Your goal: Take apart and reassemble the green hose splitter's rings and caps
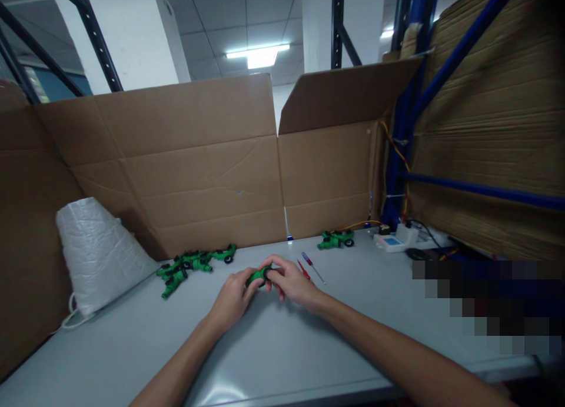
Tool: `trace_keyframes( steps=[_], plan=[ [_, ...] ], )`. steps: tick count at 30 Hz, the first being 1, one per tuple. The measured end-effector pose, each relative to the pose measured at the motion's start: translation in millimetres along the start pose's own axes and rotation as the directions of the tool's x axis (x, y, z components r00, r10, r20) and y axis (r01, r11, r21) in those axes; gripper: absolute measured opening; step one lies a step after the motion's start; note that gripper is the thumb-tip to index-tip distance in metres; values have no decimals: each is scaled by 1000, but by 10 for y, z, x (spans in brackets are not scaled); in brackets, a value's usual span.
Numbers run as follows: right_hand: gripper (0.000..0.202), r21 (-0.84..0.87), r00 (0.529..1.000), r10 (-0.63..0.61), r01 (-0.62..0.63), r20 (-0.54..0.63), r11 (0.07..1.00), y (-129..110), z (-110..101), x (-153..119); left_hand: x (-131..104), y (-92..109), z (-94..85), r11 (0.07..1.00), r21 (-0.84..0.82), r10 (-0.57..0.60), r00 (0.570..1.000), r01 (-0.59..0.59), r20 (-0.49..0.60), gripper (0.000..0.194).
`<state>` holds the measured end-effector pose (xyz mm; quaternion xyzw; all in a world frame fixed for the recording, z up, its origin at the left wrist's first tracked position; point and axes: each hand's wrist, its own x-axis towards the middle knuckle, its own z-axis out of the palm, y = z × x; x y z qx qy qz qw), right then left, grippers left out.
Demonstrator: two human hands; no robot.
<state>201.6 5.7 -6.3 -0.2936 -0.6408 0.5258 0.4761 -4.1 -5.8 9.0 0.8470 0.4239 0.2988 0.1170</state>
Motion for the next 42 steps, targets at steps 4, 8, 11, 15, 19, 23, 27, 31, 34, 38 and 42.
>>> trace_keyframes(
  steps=[4, 8, 11, 15, 19, 23, 27, 31, 34, 38, 42],
  plan=[
    [35, 30, 999, 44, -44, -6, 999, -44, 17, -14, 4, 12, -5, 1000, -19, -25, 1000, 25, -7, 32],
    [36, 37, 998, 61, -61, -4, 997, -49, 16, -7, 2, 2, -3, 999, -21, -32, 999, 32, -2, 33],
    [33, 20, 1000, 31, -31, -3, 999, -10, 3, 9, 1, -11, 10, 1000, -6, -13, 1000, 13, -1, 33],
    [32, 11, 1000, 10, -10, 4, 1000, 19, -14, 13, -1, 2, 17, 1000, 1, -3, 1000, 3, 10, 34],
    [30, 8, 1000, 2, -2, 9, 1000, 0, -12, -1, -5, 35, 5, 1000, -2, 1, 1000, -1, 14, 35],
    [30, 5, 1000, 6, -6, -4, 1000, -8, -6, -5, -3, 42, -1, 1000, 1, -8, 1000, 8, 21, 36],
    [34, -1, 1000, -17, 17, -5, 1000, 16, -3, 2, -1, 17, -1, 1000, 6, -22, 1000, 22, 7, 35],
    [35, 6, 999, -44, 44, 5, 999, 31, 8, 2, -3, -15, 0, 999, 19, -39, 999, 39, -2, 35],
    [36, 29, 1000, -23, 23, 17, 999, 7, 16, -13, -4, -29, -5, 999, 16, -42, 999, 42, -18, 34],
    [40, 78, 997, 55, -59, 52, 995, -48, 16, -49, -6, -32, -24, 999, -15, -38, 999, 37, -34, 31],
    [40, 134, 996, 68, -77, 65, 988, -71, 22, -70, -10, -33, -27, 999, -19, -40, 999, 39, -33, 32]
  ],
)
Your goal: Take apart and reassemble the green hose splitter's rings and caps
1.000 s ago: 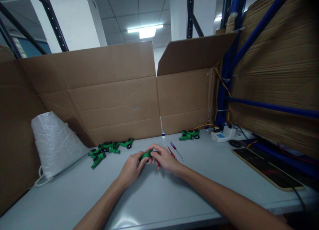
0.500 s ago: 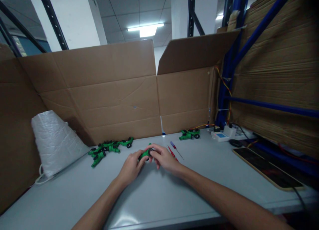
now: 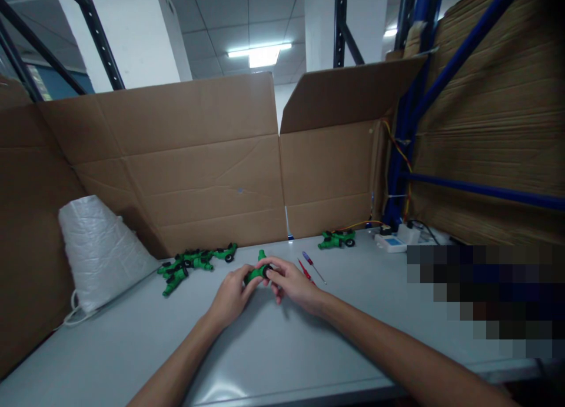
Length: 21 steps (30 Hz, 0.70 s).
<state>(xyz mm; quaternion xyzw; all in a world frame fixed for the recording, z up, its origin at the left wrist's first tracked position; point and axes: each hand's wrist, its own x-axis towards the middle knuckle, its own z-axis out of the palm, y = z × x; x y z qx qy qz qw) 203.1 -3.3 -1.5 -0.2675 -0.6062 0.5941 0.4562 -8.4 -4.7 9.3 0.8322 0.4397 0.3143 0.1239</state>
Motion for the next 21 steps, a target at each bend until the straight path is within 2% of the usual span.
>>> trace_keyframes(
  steps=[7, 11, 15, 19, 21],
  plan=[
    [27, -37, 998, -42, 41, -48, 998, 34, 11, 48, -9, -2, 53, 1000, 9, 3, 1000, -4, 5, 33],
    [24, -128, 991, -112, 102, -73, 987, 72, -2, 67, -14, 30, 58, 1000, 24, 16, 1000, -16, 9, 33],
    [26, -224, 987, -134, 111, -91, 968, 101, -4, 55, -12, 27, 52, 998, 47, 35, 999, -35, 7, 30],
    [28, -326, 989, -138, 112, -60, 939, 91, 7, 15, -10, -23, 56, 997, 70, 42, 999, -41, -10, 29],
    [27, -419, 983, -182, 151, -36, 895, 63, 13, -14, -9, -44, 61, 995, 87, 48, 999, -48, -7, 28]
  ],
)
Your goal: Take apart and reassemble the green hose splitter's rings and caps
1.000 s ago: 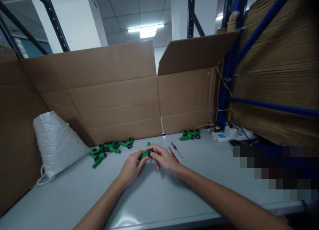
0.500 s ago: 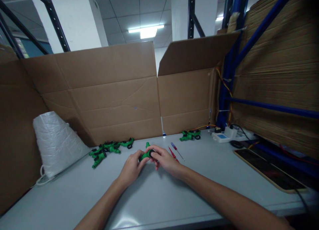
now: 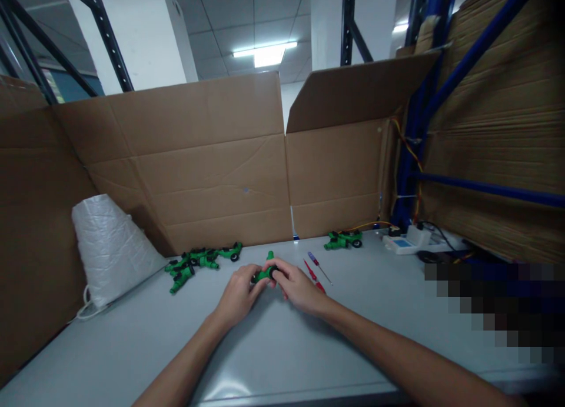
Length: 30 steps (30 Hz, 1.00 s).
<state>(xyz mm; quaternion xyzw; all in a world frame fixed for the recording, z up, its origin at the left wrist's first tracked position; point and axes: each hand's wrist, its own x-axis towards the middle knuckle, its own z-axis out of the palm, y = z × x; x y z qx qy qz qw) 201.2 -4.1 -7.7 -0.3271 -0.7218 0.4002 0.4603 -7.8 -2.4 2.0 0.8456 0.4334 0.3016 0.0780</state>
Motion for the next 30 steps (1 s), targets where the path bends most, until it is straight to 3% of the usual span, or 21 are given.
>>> trace_keyframes(
  steps=[5, 16, 23, 27, 30],
  plan=[
    [25, -268, 990, -140, 143, 32, 953, -110, -41, -49, -7, -38, 16, 999, 45, 20, 1000, -19, -7, 26],
    [28, -472, 991, -130, 128, 29, 872, -138, -95, -45, -2, -84, 3, 1000, 27, -9, 997, 11, -74, 26],
    [45, -665, 993, 8, 74, 119, 743, -2, -75, -88, 33, -150, 68, 968, -219, -149, 982, 120, -120, 37],
    [47, -655, 987, 10, 98, 159, 749, -11, -94, -105, 77, -190, 85, 908, -358, -270, 957, 218, -103, 47],
    [47, -639, 982, -8, 129, 189, 759, -50, -110, -115, 104, -212, 84, 876, -427, -288, 954, 226, -87, 51]
  ],
)
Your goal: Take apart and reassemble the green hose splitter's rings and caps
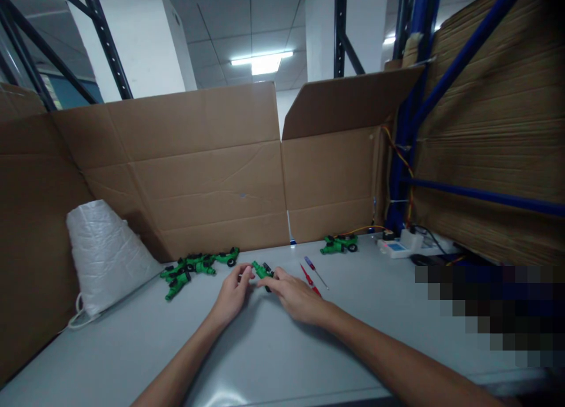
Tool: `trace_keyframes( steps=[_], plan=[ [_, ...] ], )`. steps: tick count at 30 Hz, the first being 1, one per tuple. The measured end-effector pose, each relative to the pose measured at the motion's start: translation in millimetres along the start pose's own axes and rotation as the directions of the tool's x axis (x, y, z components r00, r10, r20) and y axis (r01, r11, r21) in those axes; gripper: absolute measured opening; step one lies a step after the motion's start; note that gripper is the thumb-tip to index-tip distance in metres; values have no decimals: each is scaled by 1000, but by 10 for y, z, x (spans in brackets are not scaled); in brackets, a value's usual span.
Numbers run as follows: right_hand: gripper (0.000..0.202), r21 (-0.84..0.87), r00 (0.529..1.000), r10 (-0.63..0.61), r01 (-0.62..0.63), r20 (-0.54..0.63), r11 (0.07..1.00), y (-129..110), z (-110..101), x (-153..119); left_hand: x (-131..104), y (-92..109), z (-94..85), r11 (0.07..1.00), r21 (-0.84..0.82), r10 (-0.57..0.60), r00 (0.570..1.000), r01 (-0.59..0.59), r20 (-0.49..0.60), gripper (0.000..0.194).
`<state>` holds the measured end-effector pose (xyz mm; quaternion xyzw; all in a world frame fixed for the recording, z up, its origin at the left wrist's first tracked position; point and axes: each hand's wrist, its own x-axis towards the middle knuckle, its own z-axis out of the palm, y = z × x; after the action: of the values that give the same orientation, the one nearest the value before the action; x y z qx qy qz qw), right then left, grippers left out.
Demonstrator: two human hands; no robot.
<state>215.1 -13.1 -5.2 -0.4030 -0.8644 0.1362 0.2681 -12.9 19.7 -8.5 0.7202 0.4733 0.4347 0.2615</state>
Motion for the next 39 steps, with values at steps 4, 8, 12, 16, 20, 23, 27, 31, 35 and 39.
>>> trace_keyframes(
  steps=[4, 8, 12, 16, 20, 23, 27, 31, 35, 39],
  plan=[
    [47, 0, 999, -37, 37, 35, 999, -38, -27, -13, 22, 1, 2, 998, -69, 3, 1000, -2, 23, 52],
    [43, 14, 997, -49, 48, 57, 999, -67, -33, -14, 24, -11, 20, 994, -109, 1, 999, 4, 49, 51],
    [39, 45, 995, -76, 73, 67, 996, -72, -34, -13, 23, -40, 31, 992, -125, -19, 996, 29, 86, 51],
    [36, 87, 993, -100, 95, 54, 992, -64, -31, -20, 27, -28, 21, 992, -125, -5, 996, 16, 87, 50],
    [33, 135, 998, -59, 56, 18, 989, -74, -30, -33, 25, -9, 16, 994, -107, 28, 995, -18, 92, 49],
    [26, 120, 1000, -10, 11, -7, 993, -90, -31, -32, 19, -23, 26, 989, -147, -8, 997, 20, 82, 49],
    [17, 93, 997, 49, -44, -57, 995, -92, -18, -1, 22, -48, 30, 969, -223, -95, 994, 107, 62, 54],
    [15, 145, 989, 118, -104, -90, 984, -52, 20, 41, 42, -27, 0, 965, -244, -92, 995, 100, 46, 55],
    [14, 219, 976, 162, -128, -146, 967, 26, 74, 86, 62, 28, -41, 967, -255, -5, 1000, 6, 2, 49],
    [16, 259, 962, 172, -115, -210, 959, 106, 115, 129, 64, 56, -56, 971, -234, 39, 999, -40, -8, 44]
  ],
)
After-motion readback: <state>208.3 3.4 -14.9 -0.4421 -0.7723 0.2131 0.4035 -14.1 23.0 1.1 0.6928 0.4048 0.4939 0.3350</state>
